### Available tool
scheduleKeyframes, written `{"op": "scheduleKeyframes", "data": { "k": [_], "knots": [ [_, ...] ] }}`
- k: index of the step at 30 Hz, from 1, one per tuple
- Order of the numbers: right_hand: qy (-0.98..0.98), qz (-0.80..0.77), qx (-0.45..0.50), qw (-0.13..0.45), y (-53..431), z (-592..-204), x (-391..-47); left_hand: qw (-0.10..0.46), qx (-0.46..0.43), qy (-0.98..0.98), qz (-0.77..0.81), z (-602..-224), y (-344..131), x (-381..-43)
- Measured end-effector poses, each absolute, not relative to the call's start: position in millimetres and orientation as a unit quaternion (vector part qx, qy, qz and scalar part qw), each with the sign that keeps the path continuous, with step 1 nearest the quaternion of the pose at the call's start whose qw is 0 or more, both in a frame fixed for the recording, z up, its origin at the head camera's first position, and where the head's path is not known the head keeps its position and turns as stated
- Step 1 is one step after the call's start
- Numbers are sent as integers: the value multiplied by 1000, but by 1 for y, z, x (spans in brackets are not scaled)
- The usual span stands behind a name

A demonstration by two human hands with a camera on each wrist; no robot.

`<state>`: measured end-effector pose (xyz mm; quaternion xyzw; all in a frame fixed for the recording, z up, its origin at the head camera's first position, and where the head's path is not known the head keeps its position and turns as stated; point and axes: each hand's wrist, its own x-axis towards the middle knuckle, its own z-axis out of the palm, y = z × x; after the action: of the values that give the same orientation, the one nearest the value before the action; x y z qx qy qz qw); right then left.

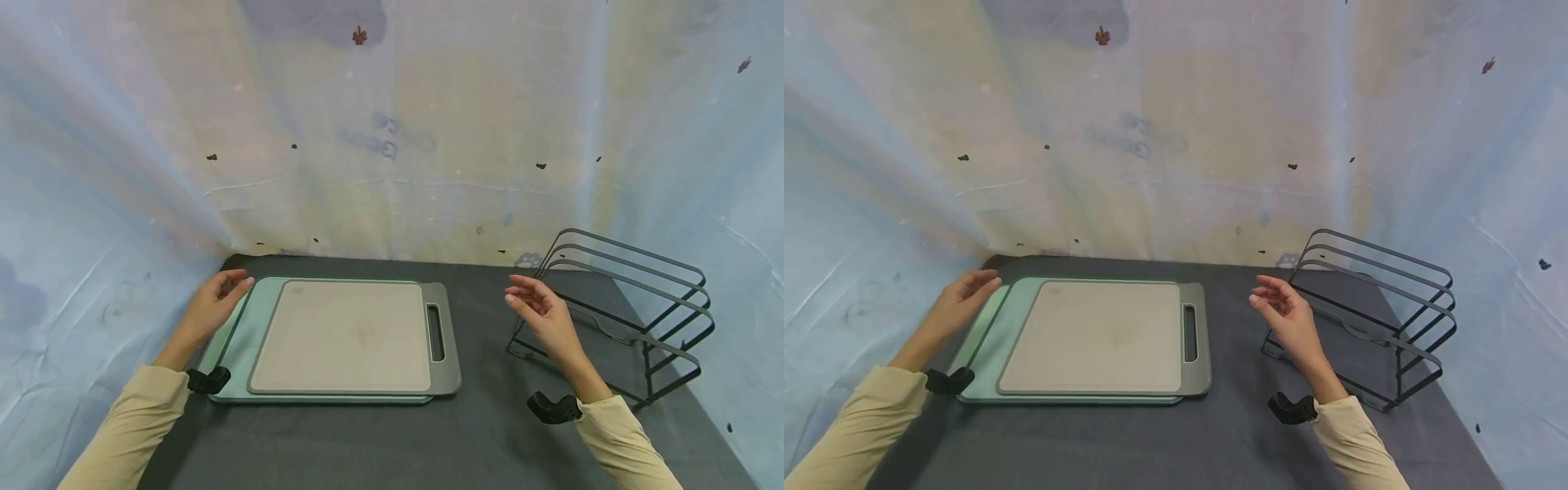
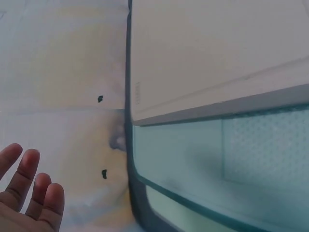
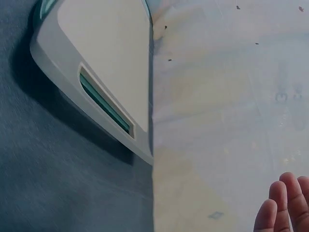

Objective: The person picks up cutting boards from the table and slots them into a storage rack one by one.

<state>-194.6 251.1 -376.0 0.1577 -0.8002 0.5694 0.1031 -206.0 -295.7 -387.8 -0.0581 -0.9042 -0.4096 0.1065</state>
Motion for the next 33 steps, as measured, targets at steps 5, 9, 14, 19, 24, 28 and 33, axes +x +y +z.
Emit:
{"op": "scheduleKeyframes", "data": {
  "k": [5, 9, 14, 19, 24, 28, 33],
  "knots": [
    [-796, 583, 143, 77, 242, -388, -196, 84, -50, -905, -414, -393, -294, -206],
    [-794, 591, 130, 54, 236, -397, -196, 83, -45, -906, -413, -398, -293, -205],
    [-789, 602, 119, 35, 232, -407, -198, 66, -40, -905, -419, -405, -294, -203],
    [-792, 601, 109, 20, 228, -414, -201, 45, -30, -908, -415, -417, -296, -202],
    [-796, 595, 106, -8, 225, -420, -202, 5, -32, -907, -420, -424, -296, -203],
    [-798, 593, 100, -27, 222, -425, -202, -26, -40, -903, -427, -429, -295, -205],
    [-801, 591, 87, -43, 218, -431, -202, -49, -38, -899, -434, -436, -296, -207]
  ]
}}
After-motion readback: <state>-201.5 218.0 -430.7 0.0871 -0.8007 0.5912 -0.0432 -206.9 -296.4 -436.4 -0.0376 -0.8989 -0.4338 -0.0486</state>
